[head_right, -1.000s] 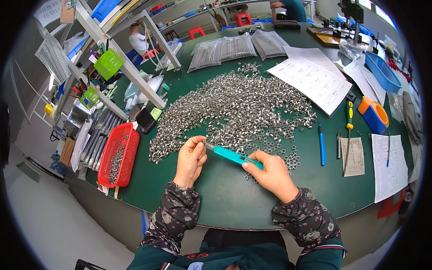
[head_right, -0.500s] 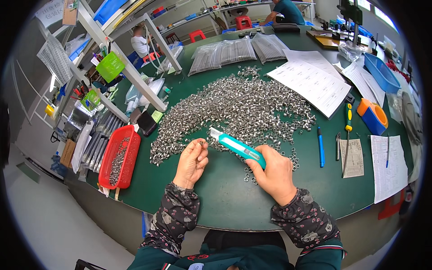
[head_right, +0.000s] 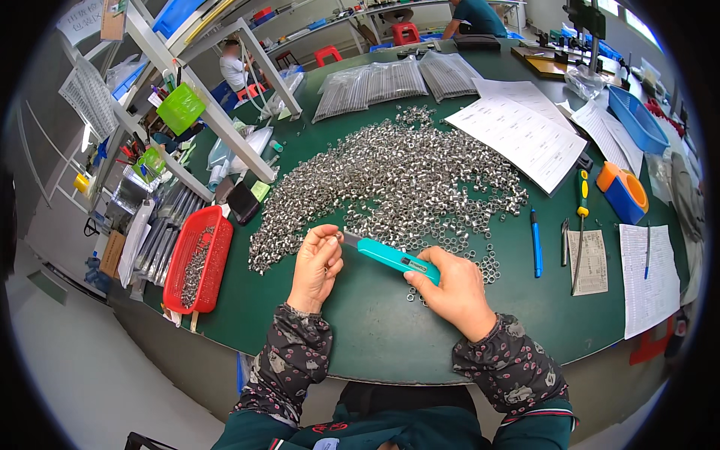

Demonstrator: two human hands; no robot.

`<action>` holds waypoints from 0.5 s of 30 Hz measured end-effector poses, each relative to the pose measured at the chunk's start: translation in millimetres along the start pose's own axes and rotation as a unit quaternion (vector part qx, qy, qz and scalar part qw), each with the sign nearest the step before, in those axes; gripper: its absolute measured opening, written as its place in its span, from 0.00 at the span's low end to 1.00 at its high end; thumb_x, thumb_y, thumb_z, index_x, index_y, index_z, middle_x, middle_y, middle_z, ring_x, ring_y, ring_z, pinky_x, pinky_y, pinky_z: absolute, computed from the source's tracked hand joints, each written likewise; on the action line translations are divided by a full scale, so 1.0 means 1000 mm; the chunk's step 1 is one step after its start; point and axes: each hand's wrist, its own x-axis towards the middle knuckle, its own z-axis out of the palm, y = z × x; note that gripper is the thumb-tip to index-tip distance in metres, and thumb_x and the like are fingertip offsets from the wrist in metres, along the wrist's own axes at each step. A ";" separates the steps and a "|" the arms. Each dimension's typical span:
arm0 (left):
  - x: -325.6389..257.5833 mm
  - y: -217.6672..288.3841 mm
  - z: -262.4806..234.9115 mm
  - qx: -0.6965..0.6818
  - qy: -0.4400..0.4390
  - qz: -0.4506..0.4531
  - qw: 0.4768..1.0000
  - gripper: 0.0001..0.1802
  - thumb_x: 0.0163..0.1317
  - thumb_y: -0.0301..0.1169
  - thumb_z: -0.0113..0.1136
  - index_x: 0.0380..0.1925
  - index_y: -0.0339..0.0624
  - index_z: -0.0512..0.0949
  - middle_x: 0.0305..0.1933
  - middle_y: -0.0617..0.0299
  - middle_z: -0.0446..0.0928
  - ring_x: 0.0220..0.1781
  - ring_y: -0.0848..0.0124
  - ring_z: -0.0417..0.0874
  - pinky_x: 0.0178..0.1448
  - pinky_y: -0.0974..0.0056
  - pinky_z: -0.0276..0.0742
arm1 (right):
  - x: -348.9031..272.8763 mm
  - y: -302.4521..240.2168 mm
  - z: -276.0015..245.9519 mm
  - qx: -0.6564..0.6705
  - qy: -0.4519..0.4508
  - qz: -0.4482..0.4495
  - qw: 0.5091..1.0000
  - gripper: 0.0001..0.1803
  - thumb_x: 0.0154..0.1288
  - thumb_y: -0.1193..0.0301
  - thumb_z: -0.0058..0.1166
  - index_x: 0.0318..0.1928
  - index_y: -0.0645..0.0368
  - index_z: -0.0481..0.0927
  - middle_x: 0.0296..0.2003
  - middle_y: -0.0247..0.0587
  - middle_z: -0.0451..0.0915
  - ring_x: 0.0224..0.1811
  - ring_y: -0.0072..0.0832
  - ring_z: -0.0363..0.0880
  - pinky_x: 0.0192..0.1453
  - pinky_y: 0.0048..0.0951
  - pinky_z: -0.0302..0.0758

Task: The recorder is sorting and inspecting small metal hardware components at a workbench, using a utility knife to prod and move parts.

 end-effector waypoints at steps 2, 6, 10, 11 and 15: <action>0.001 -0.003 -0.006 0.021 -0.017 0.008 1.000 0.08 0.58 0.22 0.50 0.39 0.38 0.70 0.34 0.62 0.72 0.18 0.86 0.58 0.17 0.81 0.53 | 0.000 0.001 0.000 0.017 -0.016 0.021 0.999 0.14 0.50 0.61 0.56 0.31 0.59 0.76 0.18 0.43 0.75 0.20 0.37 0.75 0.25 0.33 0.69; 0.001 -0.004 -0.006 0.035 -0.016 0.009 0.999 0.08 0.58 0.23 0.50 0.38 0.39 0.70 0.34 0.64 0.72 0.18 0.87 0.58 0.17 0.81 0.52 | 0.001 0.003 -0.002 0.061 -0.052 0.055 0.995 0.15 0.50 0.60 0.56 0.31 0.59 0.76 0.17 0.41 0.76 0.20 0.32 0.76 0.25 0.30 0.69; 0.001 -0.004 -0.005 0.077 -0.026 0.029 0.996 0.08 0.58 0.23 0.50 0.38 0.39 0.71 0.27 0.70 0.69 0.16 0.88 0.55 0.17 0.80 0.48 | 0.003 0.005 -0.004 0.070 -0.075 0.063 0.993 0.15 0.50 0.60 0.57 0.31 0.60 0.77 0.17 0.40 0.76 0.19 0.30 0.76 0.25 0.29 0.69; 0.001 -0.005 -0.005 0.096 -0.037 0.036 0.994 0.07 0.58 0.23 0.51 0.38 0.38 0.72 0.26 0.72 0.67 0.16 0.88 0.55 0.17 0.79 0.47 | 0.004 0.007 -0.004 0.078 -0.084 0.070 0.991 0.15 0.50 0.61 0.56 0.31 0.60 0.77 0.18 0.40 0.77 0.19 0.30 0.76 0.25 0.29 0.69; 0.000 -0.003 -0.004 0.151 -0.022 0.048 0.987 0.07 0.58 0.23 0.51 0.38 0.38 0.72 0.23 0.73 0.64 0.16 0.88 0.54 0.16 0.79 0.46 | 0.005 0.000 -0.008 0.007 -0.065 0.050 0.997 0.13 0.50 0.63 0.57 0.31 0.60 0.76 0.19 0.41 0.76 0.20 0.32 0.76 0.24 0.30 0.69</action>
